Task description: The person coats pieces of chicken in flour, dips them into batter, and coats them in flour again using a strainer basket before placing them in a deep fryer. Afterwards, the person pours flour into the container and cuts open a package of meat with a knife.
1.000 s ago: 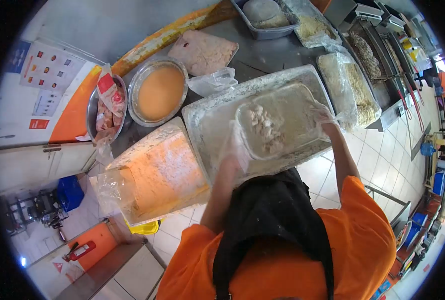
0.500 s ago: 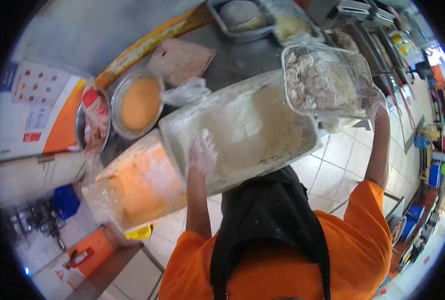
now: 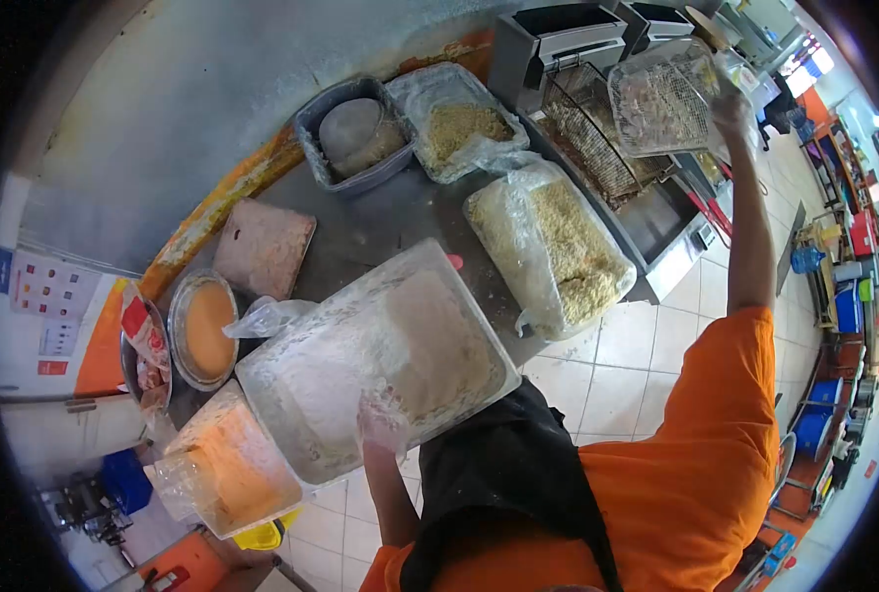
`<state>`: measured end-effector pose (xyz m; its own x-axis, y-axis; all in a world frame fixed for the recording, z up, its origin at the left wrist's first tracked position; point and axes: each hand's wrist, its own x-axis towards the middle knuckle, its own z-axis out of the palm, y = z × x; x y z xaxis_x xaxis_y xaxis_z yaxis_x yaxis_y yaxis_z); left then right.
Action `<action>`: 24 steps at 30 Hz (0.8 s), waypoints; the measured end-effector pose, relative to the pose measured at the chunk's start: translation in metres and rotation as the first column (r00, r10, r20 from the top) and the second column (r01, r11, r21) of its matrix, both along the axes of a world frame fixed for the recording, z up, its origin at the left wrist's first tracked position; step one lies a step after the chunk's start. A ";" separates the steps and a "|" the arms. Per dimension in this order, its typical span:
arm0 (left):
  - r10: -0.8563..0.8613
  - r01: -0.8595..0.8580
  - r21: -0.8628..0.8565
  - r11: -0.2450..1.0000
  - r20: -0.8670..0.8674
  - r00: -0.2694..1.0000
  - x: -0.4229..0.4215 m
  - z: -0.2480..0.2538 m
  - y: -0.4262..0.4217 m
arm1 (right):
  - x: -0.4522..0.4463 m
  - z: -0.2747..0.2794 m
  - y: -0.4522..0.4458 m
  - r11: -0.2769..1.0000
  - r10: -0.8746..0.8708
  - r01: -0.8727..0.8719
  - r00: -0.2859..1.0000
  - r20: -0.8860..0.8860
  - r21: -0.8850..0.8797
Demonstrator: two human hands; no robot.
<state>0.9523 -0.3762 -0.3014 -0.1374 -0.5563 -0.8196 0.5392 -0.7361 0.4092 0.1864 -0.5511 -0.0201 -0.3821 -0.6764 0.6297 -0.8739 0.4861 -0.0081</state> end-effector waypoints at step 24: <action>0.141 -0.126 -0.175 0.976 0.075 0.987 -0.010 0.050 0.020 | 0.089 0.048 -0.049 0.975 0.141 -0.158 0.983 -0.114 -0.154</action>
